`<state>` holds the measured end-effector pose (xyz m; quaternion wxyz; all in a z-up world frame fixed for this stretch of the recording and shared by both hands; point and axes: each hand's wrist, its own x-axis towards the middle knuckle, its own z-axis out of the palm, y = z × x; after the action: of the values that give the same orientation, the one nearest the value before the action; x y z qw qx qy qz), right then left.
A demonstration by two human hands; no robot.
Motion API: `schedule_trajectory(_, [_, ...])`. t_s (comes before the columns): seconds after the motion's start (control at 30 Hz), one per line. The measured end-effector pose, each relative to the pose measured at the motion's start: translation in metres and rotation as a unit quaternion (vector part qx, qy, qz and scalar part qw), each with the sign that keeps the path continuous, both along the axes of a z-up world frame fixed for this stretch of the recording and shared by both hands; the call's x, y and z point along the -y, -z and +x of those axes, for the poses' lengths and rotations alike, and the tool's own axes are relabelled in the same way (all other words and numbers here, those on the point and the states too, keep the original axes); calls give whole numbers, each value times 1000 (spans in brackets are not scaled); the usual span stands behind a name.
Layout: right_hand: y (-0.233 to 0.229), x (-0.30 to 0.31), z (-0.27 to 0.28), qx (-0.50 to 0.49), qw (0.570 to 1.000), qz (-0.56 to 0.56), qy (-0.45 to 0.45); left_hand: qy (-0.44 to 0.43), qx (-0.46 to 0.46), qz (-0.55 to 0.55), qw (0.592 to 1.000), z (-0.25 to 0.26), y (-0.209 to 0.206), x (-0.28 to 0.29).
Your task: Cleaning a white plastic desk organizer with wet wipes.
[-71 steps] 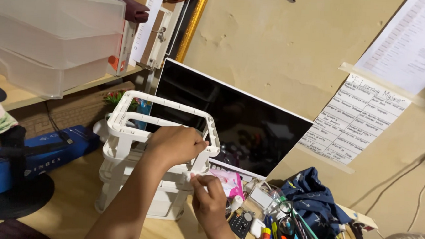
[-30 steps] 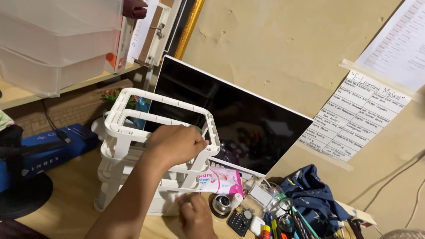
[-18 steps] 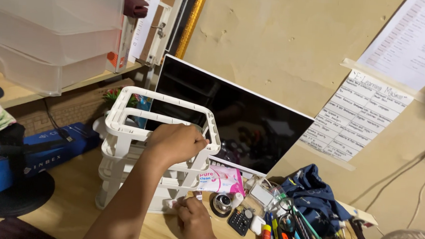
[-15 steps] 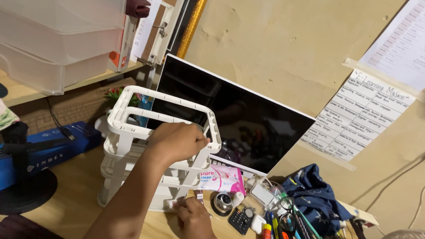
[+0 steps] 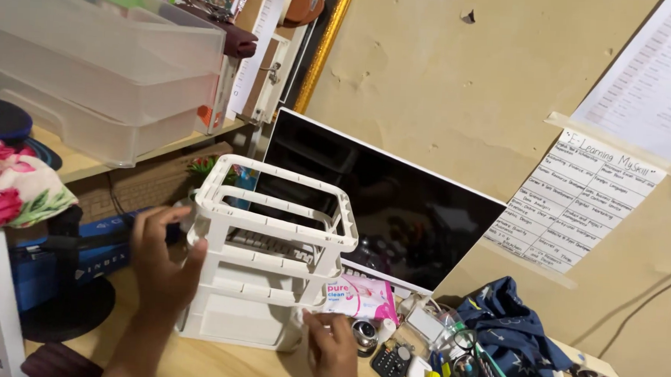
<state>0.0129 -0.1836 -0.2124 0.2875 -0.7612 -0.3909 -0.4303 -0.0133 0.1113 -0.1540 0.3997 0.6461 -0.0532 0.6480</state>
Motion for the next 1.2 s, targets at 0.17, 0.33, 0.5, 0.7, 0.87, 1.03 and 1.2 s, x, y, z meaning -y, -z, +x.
schedule_trajectory(0.17, [-13, -9, 0, 31, 999, -39, 2, -35, -89, 151, 984, -1, -5, -6])
schedule_trajectory(0.33, [-18, -17, 11, 69, 995, -65, -11, 118, -95, 146, 978, 20, -15, -19])
schedule_trajectory(0.5, [-36, -42, -4, 88, 986, -130, -46, 175, -141, 108, 968, 22, -22, -19])
schedule_trajectory(0.7, [-31, -95, -4, -11, 995, -84, -58, 119, -116, 132, 977, 28, -15, -19])
schedule_trajectory(0.87, [-37, -138, -10, -77, 993, -55, -76, 132, -130, 115, 976, 26, -19, -16])
schedule_trajectory(1.03, [-38, -145, -13, -109, 991, -28, -71, 114, -132, 104, 979, 32, -17, -18])
schedule_trajectory(1.2, [-53, -121, -22, -13, 997, -79, 1, 114, -154, 91, 977, 32, -13, -18])
